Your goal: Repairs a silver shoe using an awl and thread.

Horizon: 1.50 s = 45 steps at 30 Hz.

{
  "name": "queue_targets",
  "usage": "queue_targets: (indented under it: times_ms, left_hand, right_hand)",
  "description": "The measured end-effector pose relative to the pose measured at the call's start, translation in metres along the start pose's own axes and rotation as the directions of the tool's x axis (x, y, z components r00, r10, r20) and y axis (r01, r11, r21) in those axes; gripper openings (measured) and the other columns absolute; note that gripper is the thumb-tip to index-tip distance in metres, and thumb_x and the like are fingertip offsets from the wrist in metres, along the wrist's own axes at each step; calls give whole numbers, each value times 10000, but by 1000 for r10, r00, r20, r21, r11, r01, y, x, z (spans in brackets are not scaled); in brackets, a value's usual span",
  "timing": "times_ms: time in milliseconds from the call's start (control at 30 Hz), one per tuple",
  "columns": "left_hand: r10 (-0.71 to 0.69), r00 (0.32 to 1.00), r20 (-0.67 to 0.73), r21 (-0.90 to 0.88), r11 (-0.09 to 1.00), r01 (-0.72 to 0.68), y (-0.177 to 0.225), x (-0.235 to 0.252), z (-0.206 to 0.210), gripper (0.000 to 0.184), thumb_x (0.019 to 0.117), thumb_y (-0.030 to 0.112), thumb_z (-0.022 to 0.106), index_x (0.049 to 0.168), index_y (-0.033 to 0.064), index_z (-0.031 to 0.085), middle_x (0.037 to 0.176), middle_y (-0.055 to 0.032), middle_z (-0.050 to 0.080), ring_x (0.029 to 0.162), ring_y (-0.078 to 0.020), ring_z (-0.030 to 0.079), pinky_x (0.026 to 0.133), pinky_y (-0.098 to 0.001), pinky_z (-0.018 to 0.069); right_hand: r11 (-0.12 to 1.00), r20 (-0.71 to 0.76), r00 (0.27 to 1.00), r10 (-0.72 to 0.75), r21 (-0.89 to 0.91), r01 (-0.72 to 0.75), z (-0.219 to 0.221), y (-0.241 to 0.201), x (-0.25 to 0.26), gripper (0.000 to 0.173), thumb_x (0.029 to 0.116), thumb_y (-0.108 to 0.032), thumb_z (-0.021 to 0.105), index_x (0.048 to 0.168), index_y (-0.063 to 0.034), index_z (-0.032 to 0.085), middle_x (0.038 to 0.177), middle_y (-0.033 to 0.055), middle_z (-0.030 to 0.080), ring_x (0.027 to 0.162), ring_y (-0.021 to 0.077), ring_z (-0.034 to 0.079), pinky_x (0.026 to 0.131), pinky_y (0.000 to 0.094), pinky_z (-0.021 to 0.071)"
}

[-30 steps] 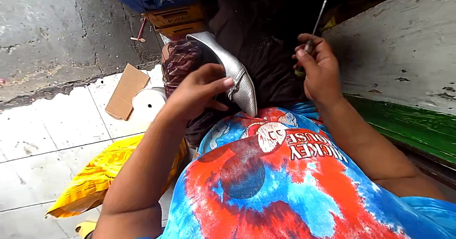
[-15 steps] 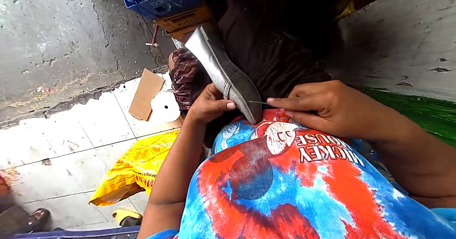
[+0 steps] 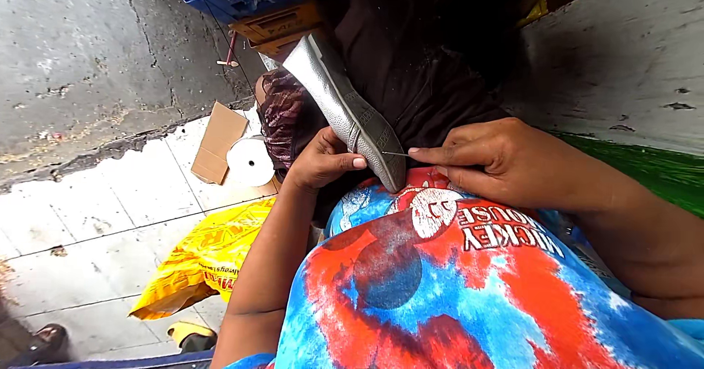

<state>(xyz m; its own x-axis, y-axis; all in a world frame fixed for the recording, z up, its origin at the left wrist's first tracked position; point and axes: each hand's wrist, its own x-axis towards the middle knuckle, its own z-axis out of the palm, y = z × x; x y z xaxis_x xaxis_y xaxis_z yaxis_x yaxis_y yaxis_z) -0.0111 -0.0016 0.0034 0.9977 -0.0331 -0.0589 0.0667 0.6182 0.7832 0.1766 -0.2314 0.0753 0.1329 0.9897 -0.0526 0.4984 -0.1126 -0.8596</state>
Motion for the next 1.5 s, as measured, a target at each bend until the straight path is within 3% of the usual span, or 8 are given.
queue_targets:
  times_ms: [433, 567, 867, 1100, 1200, 1300, 1400, 1500]
  left_hand:
    - [-154, 986, -55, 67, 985, 158, -1, 26, 1, 296, 902, -27, 669, 1147, 124, 603, 975, 40, 758, 860, -62, 727, 798, -260, 617]
    - [-150, 988, -49, 46, 987, 152, -2, 25, -4, 294, 902, -72, 651, 1144, 86, 596, 979, 26, 755, 884, -69, 731, 822, -264, 619]
    - [-144, 989, -40, 105, 983, 147, -2, 31, -6, 282, 887, -78, 665, 1131, 39, 584, 954, 18, 744, 886, -48, 721, 838, -239, 604]
    - [-186, 982, -44, 95, 977, 189, 6, 29, -2, 300, 911, -46, 668, 1174, 59, 568, 995, 7, 756, 870, -55, 726, 791, -229, 607]
    - [-110, 988, -111, 255, 958, 135, 10, 24, 6, 369, 908, 15, 703, 1249, 32, 563, 1058, -10, 716, 932, -52, 703, 835, -227, 599]
    - [94, 959, -268, 660, 743, 112, 11, 5, 15, 346, 934, 149, 733, 1243, 22, 644, 1168, -66, 666, 1047, -75, 671, 903, -247, 585]
    - [311, 907, -285, 902, 407, 144, 12, -19, 22, 163, 934, 109, 691, 1059, 30, 758, 974, -124, 724, 893, -213, 706, 829, -393, 580]
    - [303, 903, -306, 931, 293, 218, 26, -43, 24, 116, 918, 49, 687, 971, 64, 789, 830, -82, 704, 771, -212, 694, 739, -418, 581]
  right_hand:
    - [948, 218, 945, 246, -255, -188, -30, -21, 32, 394, 945, -159, 537, 1268, -210, 756, 755, -65, 661, 614, 6, 555, 507, 196, 437]
    - [937, 293, 907, 304, -262, -229, -30, -24, 51, 392, 947, -157, 535, 1269, -204, 755, 748, -67, 662, 594, -11, 540, 494, 180, 422]
    - [926, 306, 884, 354, -245, -286, -15, -25, 65, 393, 944, -130, 530, 1266, -163, 752, 732, -56, 658, 624, -8, 543, 538, 179, 431]
    - [965, 227, 949, 219, -194, -177, -12, -13, 54, 385, 924, -115, 544, 1241, -129, 761, 720, -38, 628, 653, -4, 539, 574, 146, 429]
    - [968, 210, 948, 240, -122, -218, -28, -4, 45, 350, 944, -125, 566, 1234, -125, 761, 789, -54, 662, 690, -42, 562, 622, 120, 472]
    - [961, 164, 947, 277, -55, -272, -39, 4, 32, 322, 953, -129, 570, 1209, -66, 756, 812, -36, 691, 686, -47, 587, 627, 127, 503]
    - [944, 150, 933, 327, -7, -330, -42, 7, 21, 314, 998, -136, 566, 1242, 4, 704, 888, -16, 718, 701, -63, 601, 636, 112, 511]
    - [927, 147, 916, 373, -12, -376, -43, 5, 21, 309, 996, -144, 567, 1248, 0, 673, 881, -31, 702, 652, -66, 572, 581, 110, 479]
